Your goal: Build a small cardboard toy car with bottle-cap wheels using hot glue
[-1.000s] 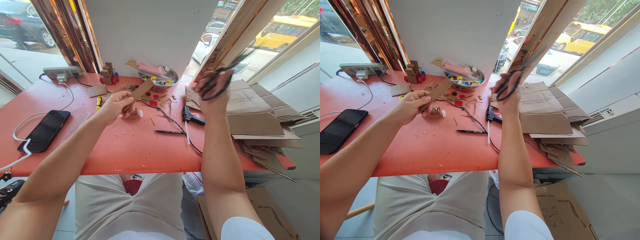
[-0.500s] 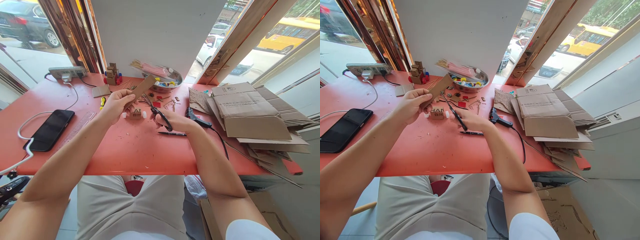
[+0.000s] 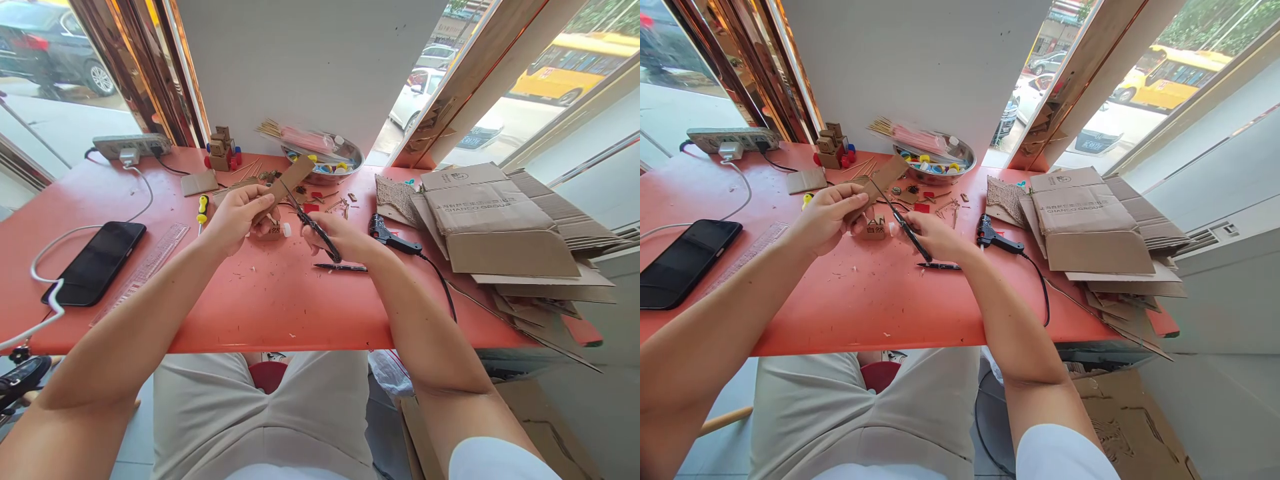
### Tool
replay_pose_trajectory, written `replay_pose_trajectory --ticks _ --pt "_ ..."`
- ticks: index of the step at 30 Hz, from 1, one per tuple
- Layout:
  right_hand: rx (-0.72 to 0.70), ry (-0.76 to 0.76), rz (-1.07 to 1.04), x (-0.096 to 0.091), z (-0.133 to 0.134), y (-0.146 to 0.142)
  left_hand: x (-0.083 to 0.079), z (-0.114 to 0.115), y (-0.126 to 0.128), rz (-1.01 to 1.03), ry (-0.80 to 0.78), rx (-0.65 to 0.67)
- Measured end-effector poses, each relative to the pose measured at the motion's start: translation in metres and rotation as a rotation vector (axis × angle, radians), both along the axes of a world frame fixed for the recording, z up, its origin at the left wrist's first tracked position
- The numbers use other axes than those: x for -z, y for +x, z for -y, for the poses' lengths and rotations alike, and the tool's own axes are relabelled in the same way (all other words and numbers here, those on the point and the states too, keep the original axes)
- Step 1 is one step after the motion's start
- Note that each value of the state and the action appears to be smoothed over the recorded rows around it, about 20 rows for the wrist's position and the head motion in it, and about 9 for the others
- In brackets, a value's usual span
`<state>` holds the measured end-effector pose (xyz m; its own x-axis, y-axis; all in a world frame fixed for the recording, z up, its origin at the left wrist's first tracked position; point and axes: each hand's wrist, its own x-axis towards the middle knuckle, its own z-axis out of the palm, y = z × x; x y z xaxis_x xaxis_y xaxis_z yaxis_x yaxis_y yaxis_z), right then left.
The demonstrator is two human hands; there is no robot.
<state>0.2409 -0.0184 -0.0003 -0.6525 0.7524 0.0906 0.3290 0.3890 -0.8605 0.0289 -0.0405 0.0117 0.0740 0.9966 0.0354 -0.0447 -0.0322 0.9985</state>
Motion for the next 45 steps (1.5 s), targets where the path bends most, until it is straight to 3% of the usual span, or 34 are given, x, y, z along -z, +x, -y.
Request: replay_pose_trajectory --ticks 5,9,15,21,28,36,41,45 --pt "0.329 -0.065 -0.341 0.007 -0.006 -0.005 0.004 0.006 0.006 -0.007 -0.004 0.103" --pt "0.37 -0.047 -0.541 0.011 -0.003 -0.012 0.012 0.013 0.018 -0.01 -0.028 0.266" --pt "0.31 -0.021 -0.472 0.007 0.009 -0.016 0.021 0.017 0.026 -0.023 -0.085 0.271" --pt "0.342 0.037 -0.422 0.009 0.016 -0.018 0.024 0.017 0.028 0.005 -0.108 0.212" --pt "0.4 0.28 -0.289 0.007 0.016 -0.017 0.022 0.019 0.03 0.082 -0.189 0.239" --pt "0.316 0.547 -0.092 0.004 0.011 -0.006 0.006 0.021 0.034 0.261 -0.381 0.228" --pt "0.082 0.829 -0.079 0.004 0.007 0.001 0.001 0.022 0.031 0.386 -0.493 0.262" --pt "-0.099 0.902 -0.041 0.004 0.001 0.004 0.005 0.015 0.023 0.435 -0.502 0.328"
